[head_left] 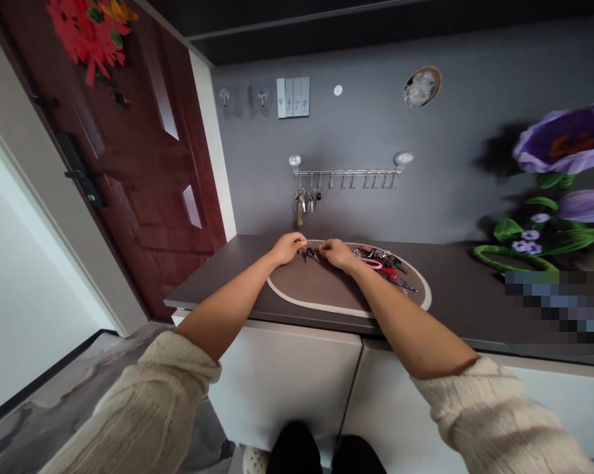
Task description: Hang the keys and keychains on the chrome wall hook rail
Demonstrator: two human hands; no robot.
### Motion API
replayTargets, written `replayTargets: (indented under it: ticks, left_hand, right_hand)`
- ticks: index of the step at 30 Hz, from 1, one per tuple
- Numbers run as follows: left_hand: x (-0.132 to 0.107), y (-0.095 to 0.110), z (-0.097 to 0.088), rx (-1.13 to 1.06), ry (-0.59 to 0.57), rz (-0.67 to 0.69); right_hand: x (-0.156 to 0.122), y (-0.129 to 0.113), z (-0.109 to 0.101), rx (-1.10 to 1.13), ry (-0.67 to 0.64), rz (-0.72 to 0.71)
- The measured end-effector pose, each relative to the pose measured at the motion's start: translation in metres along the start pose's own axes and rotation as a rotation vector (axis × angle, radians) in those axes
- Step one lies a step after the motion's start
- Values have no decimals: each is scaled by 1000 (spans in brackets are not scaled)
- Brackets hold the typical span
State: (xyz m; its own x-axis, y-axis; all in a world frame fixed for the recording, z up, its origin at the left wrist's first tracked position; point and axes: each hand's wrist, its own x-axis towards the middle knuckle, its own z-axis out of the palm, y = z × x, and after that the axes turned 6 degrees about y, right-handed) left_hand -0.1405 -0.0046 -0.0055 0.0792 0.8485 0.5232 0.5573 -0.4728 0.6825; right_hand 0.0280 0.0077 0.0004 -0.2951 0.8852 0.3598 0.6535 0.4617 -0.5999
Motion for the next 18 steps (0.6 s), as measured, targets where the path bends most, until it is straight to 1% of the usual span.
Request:
replayTargets:
  ticks: [4,7,12,18]
  left_hand:
    - [1,0,1,-126,26,-112]
    - [1,2,0,-195,49,-159]
    - [-1,8,-1,-265,81,-210]
    - [-1,11,-2,-337,89,-226]
  right_hand:
    - [1,1,1,53,1,-22]
    - [2,1,5,174,14,-32]
    - [3,-5,8,447,1,-9]
    - [0,-14,4,586,17,-18]
